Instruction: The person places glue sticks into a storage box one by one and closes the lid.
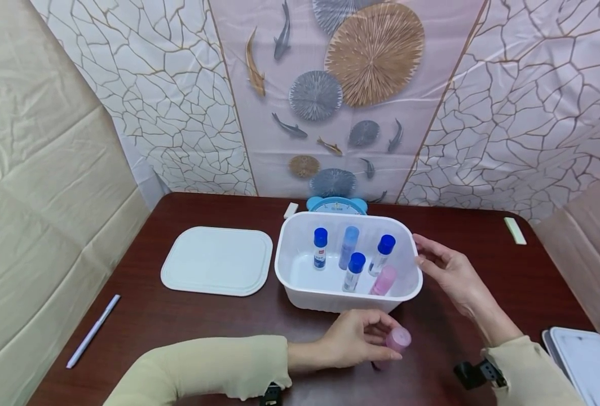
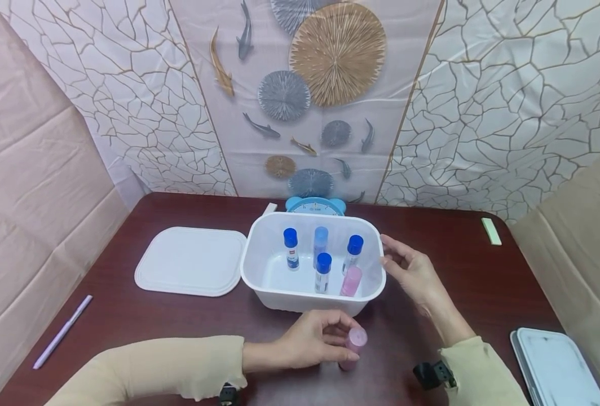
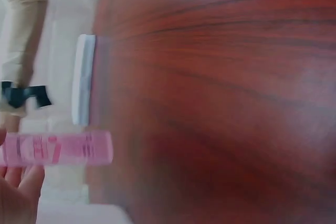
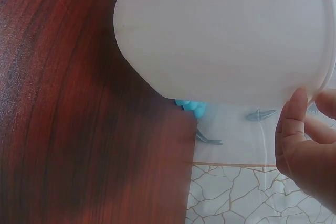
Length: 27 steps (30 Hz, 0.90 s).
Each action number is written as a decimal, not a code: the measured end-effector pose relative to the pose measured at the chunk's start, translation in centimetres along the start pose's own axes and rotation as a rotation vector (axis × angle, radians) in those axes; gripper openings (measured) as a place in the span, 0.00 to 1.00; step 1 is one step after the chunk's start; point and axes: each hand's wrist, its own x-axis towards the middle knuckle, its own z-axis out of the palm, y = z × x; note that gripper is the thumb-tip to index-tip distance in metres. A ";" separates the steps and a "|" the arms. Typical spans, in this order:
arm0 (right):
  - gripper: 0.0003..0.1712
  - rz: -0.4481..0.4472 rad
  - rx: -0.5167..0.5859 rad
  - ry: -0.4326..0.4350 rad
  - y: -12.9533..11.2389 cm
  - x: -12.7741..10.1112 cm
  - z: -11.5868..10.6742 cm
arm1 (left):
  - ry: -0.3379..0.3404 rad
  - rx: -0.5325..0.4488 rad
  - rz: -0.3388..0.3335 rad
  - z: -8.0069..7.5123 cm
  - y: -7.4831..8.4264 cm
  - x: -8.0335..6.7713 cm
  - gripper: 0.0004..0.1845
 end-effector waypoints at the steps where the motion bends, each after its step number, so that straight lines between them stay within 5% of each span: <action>1: 0.31 -0.005 0.006 0.000 0.0 0.0 0.0 | -0.017 -0.013 -0.004 -0.2 0.6 -0.1 0.17; 7: 0.31 -0.032 0.045 0.002 0.1 0.1 0.1 | -0.111 -0.108 -0.026 -2.6 5.6 -0.6 0.18; 12: 0.32 -0.029 0.044 0.005 0.1 0.1 0.1 | -0.093 -0.081 0.115 -6.1 9.5 -0.2 0.20; 16: 0.32 -0.014 0.035 0.002 0.1 0.1 0.0 | -0.016 0.002 0.213 -9.3 11.5 0.3 0.19; 21: 0.32 0.012 0.019 -0.007 0.0 0.1 -0.1 | 0.080 0.139 0.224 -13.0 11.9 0.9 0.16; 27: 0.32 0.015 0.020 -0.014 0.0 0.1 0.0 | 0.078 0.169 0.085 -15.8 9.2 1.6 0.18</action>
